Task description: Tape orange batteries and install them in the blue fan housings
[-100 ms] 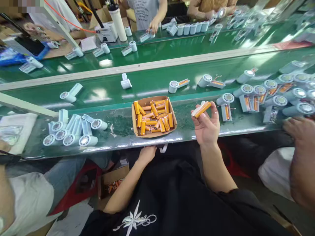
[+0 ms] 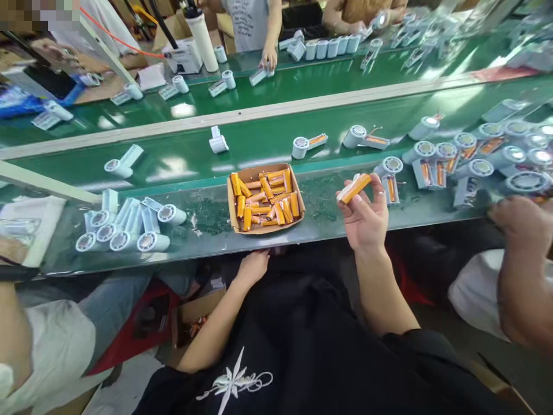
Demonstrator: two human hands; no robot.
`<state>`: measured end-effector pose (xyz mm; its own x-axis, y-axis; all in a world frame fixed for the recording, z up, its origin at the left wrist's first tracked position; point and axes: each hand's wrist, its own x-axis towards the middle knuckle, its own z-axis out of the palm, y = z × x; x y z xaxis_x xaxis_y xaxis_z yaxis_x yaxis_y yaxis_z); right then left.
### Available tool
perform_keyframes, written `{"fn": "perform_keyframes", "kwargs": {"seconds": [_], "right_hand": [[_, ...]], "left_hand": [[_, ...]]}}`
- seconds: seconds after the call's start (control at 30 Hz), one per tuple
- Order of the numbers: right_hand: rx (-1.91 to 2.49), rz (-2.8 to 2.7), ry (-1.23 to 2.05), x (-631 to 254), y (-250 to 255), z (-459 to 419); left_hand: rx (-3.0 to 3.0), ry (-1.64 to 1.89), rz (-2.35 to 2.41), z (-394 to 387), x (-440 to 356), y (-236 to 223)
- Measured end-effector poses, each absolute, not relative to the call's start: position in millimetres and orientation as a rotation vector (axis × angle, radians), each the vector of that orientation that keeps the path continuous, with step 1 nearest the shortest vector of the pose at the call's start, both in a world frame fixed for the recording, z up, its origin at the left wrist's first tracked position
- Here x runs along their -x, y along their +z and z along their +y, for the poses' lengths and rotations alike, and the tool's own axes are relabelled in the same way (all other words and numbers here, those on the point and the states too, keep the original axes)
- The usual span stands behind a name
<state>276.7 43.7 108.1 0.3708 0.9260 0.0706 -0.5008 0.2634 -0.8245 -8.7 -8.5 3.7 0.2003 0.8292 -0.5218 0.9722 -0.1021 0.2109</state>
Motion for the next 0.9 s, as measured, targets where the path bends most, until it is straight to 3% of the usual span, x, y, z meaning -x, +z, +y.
{"fn": "perform_keyframes", "kwargs": {"seconds": [0.33, 0.53, 0.6, 0.7, 0.8, 0.9], "right_hand": [[0.763, -0.629, 1.16, -295.5, 94.7, 23.0], [0.81, -0.456, 1.19, -312.7, 69.1, 37.4], [0.827, -0.435, 1.18, -321.8, 59.1, 44.0], [0.873, -0.458, 1.191, -332.8, 44.3, 51.1], [0.919, -0.46, 1.197, -336.5, 31.9, 55.8], [0.965, -0.421, 1.176, -335.4, 23.9, 58.4]], "left_hand": [[-2.027, -0.232, 1.5, -36.7, 7.1, 17.3], [-1.926, 0.236, 0.98, -27.2, 27.0, 102.0], [-1.948, 0.44, 0.957, -0.8, 44.9, 137.3], [-2.149, 0.667, 1.417, 74.6, 66.2, 177.7], [-2.269, 0.52, 1.945, 178.5, 66.6, 190.1], [-2.285, 0.343, 2.072, 269.5, 49.2, 174.1]]}}
